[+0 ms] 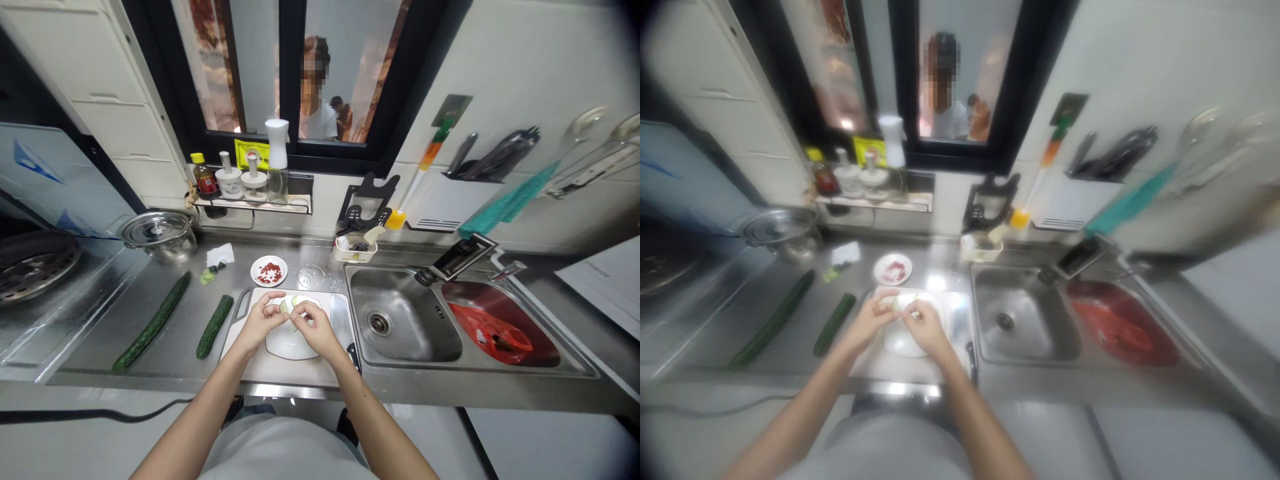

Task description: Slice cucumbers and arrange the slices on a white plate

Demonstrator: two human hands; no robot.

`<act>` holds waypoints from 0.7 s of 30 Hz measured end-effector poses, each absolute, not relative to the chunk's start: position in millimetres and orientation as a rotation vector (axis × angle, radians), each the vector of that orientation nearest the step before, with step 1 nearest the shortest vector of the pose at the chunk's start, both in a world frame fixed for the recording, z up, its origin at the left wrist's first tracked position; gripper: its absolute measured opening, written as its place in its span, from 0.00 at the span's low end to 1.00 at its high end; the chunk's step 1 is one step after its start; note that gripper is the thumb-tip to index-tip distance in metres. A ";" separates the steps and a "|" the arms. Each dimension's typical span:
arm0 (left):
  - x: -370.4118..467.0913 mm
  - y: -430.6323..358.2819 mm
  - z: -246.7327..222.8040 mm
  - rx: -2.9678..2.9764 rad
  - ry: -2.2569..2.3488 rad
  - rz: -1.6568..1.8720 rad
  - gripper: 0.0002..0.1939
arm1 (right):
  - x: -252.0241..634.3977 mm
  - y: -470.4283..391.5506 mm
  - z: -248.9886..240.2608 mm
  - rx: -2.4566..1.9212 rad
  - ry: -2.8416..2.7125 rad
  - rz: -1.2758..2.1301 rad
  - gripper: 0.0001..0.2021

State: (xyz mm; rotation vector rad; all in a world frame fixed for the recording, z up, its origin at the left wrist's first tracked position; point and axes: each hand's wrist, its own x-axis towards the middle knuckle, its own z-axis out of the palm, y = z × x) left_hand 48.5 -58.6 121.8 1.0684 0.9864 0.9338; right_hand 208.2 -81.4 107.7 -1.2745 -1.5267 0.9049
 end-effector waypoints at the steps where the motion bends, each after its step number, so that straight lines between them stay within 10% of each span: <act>1: 48.9 -58.5 121.2 1.096 0.987 0.942 0.29 | 208.2 -80.8 106.5 -1.270 -1.513 0.922 0.06; 21: 67.9 -37.6 65.2 1.325 1.193 1.101 0.11 | 228.9 -50.1 63.9 -1.468 -1.442 1.119 0.08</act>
